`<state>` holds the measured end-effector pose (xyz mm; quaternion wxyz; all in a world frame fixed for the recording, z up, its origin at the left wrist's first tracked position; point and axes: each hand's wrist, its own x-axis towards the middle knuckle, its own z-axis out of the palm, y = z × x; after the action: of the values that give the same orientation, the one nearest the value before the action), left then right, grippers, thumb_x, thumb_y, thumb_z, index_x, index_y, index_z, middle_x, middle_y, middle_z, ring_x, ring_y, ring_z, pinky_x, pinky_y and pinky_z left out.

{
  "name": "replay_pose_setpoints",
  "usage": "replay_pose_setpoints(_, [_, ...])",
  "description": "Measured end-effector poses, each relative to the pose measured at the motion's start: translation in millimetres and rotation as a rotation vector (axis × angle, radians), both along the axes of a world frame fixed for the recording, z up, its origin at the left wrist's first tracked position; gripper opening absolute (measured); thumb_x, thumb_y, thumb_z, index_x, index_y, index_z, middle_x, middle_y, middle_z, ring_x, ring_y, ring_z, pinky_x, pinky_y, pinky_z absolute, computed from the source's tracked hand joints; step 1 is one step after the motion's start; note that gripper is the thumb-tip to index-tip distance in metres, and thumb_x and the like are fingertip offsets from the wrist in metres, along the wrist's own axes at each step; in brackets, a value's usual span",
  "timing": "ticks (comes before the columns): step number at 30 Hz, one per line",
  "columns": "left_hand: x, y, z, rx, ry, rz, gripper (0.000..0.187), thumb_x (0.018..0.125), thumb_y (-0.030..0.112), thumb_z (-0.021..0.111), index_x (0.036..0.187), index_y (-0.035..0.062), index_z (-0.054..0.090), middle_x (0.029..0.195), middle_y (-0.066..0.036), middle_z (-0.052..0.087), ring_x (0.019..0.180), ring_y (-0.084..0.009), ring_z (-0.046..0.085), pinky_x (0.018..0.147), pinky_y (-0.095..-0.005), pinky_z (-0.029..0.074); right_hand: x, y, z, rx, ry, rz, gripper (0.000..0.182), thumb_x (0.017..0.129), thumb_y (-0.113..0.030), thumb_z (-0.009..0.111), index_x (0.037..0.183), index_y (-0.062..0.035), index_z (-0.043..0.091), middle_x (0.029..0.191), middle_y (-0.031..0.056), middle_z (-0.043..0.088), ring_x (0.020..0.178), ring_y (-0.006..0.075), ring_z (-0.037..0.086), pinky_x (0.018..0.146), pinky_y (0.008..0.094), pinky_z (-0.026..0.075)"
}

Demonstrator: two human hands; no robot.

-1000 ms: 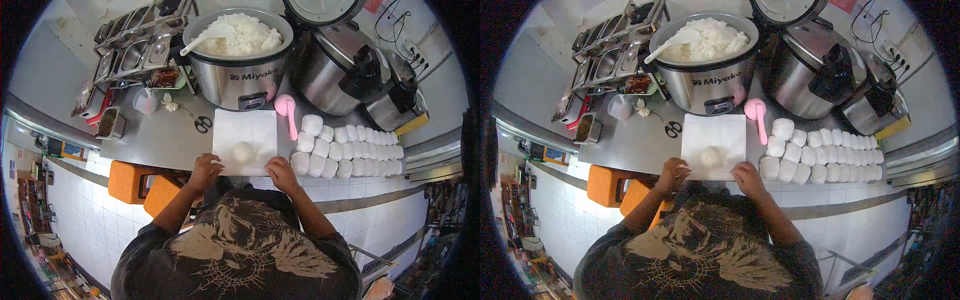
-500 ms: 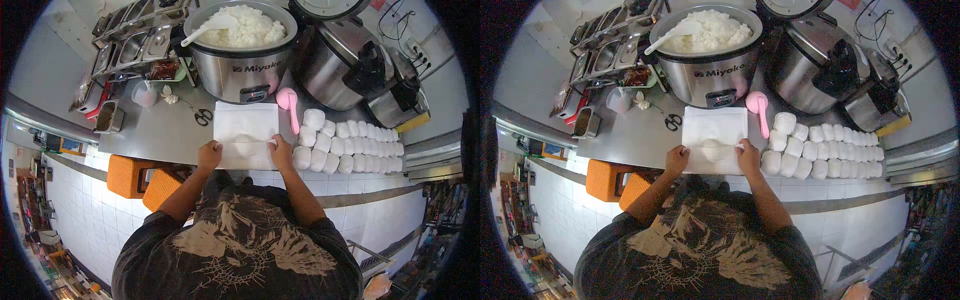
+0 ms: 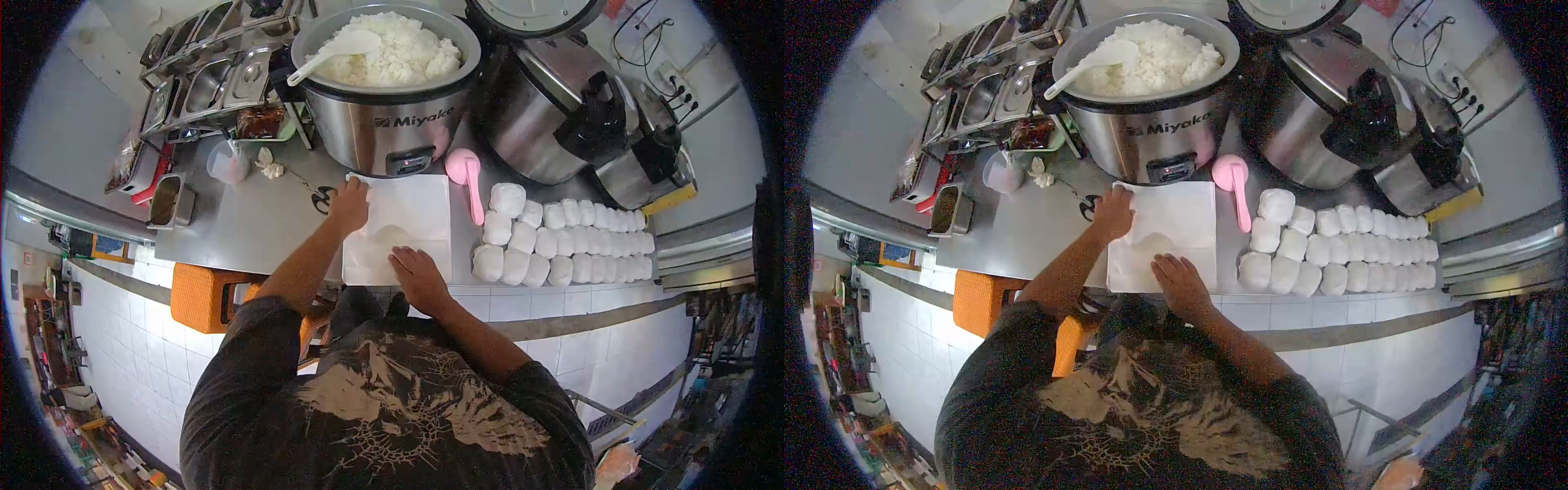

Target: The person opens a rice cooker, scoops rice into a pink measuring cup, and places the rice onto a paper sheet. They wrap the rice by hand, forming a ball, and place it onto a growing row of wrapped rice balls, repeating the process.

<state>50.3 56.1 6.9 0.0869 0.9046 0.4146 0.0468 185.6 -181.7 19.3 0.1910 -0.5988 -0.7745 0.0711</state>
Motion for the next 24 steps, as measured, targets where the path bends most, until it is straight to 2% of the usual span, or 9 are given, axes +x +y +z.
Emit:
replay_pose_setpoints(3, [15, 17, 4, -0.071, 0.319, 0.032, 0.044, 0.090, 0.026, 0.064, 0.128, 0.0069, 0.053, 0.129, -0.014, 0.050, 0.128, -0.0348, 0.045, 0.098, -0.0606, 0.041, 1, -1, 4, -0.031, 0.088, -0.004, 0.052, 0.087, -0.014, 0.064, 0.137, -0.0029, 0.053, 0.144, 0.0141, 0.049, 0.134, 0.0317, 0.045, 0.112, 0.0479, 0.034])
replay_pose_setpoints(9, [-9, 24, -5, -0.318, -0.080, -0.129, 0.030, 0.089, 0.022, 0.065, 0.117, 0.0126, 0.059, 0.108, -0.013, 0.063, 0.109, -0.0348, 0.060, 0.097, -0.0560, 0.043, 5, 2, 14, -0.024, 0.071, -0.034, 0.050, 0.085, -0.014, 0.067, 0.133, -0.0065, 0.056, 0.139, 0.0143, 0.053, 0.131, 0.0306, 0.047, 0.108, 0.0474, 0.036])
replay_pose_setpoints(13, [-17, -10, 31, -0.158, -0.277, -0.193, 0.037, 0.086, 0.021, 0.070, 0.121, 0.0140, 0.059, 0.116, -0.011, 0.067, 0.110, -0.0346, 0.062, 0.099, -0.0544, 0.041, 15, 25, 24, 0.171, 0.231, -0.099, 0.052, 0.081, -0.015, 0.070, 0.130, -0.0065, 0.057, 0.139, 0.0155, 0.051, 0.129, 0.0348, 0.047, 0.108, 0.0504, 0.034])
replay_pose_setpoints(15, [-28, -20, 31, -0.133, -0.240, -0.309, 0.044, 0.089, 0.024, 0.070, 0.130, 0.0164, 0.058, 0.128, -0.010, 0.064, 0.118, -0.0338, 0.059, 0.105, -0.0550, 0.036, 23, 51, 44, 0.186, 0.133, -0.179, 0.058, 0.080, -0.016, 0.071, 0.135, -0.0070, 0.054, 0.141, 0.0159, 0.049, 0.135, 0.0365, 0.043, 0.112, 0.0525, 0.030])
replay_pose_setpoints(16, [-28, -43, 57, -0.198, -0.156, -0.184, 0.040, 0.092, 0.025, 0.067, 0.130, 0.0161, 0.058, 0.129, -0.008, 0.064, 0.120, -0.0329, 0.058, 0.107, -0.0561, 0.035, 26, 60, 52, 0.195, 0.082, -0.215, 0.062, 0.079, -0.017, 0.072, 0.137, -0.0072, 0.053, 0.142, 0.0160, 0.048, 0.137, 0.0373, 0.040, 0.114, 0.0536, 0.028])
replay_pose_setpoints(18, [-40, -48, 36, -0.144, -0.227, -0.381, 0.035, 0.093, 0.025, 0.065, 0.125, 0.0132, 0.061, 0.119, -0.007, 0.066, 0.113, -0.0301, 0.061, 0.103, -0.0504, 0.042, 37, 80, 57, 0.140, -0.046, -0.166, 0.065, 0.082, -0.020, 0.072, 0.143, -0.0150, 0.050, 0.147, 0.0128, 0.047, 0.143, 0.0344, 0.036, 0.117, 0.0613, 0.020])
replay_pose_setpoints(20, [-52, -67, 45, -0.168, -0.422, -0.456, 0.040, 0.085, 0.018, 0.068, 0.124, 0.0132, 0.059, 0.091, -0.004, 0.067, 0.088, -0.0281, 0.064, 0.085, -0.0461, 0.047, 46, 89, 61, -0.064, -0.117, -0.047, 0.062, 0.085, -0.023, 0.071, 0.144, -0.0239, 0.051, 0.151, 0.0074, 0.045, 0.145, 0.0295, 0.034, 0.116, 0.0697, 0.013])
replay_pose_setpoints(22, [-64, -84, 45, -0.051, -0.368, -0.373, 0.035, 0.083, 0.016, 0.070, 0.117, 0.0153, 0.062, 0.091, -0.002, 0.066, 0.092, -0.0248, 0.063, 0.085, -0.0460, 0.046, 47, 85, 60, -0.099, -0.242, 0.031, 0.047, 0.089, -0.024, 0.065, 0.136, -0.0270, 0.059, 0.145, 0.0030, 0.053, 0.142, 0.0243, 0.039, 0.113, 0.0740, 0.011])
replay_pose_setpoints(24, [-80, -88, 22, 0.027, -0.324, -0.384, 0.026, 0.085, 0.019, 0.068, 0.110, 0.0159, 0.064, 0.094, -0.001, 0.065, 0.098, -0.0234, 0.061, 0.088, -0.0475, 0.045, 42, 76, 54, -0.123, -0.293, 0.080, 0.037, 0.092, -0.024, 0.061, 0.129, -0.0245, 0.065, 0.140, 0.0016, 0.058, 0.137, 0.0230, 0.046, 0.114, 0.0715, 0.015])
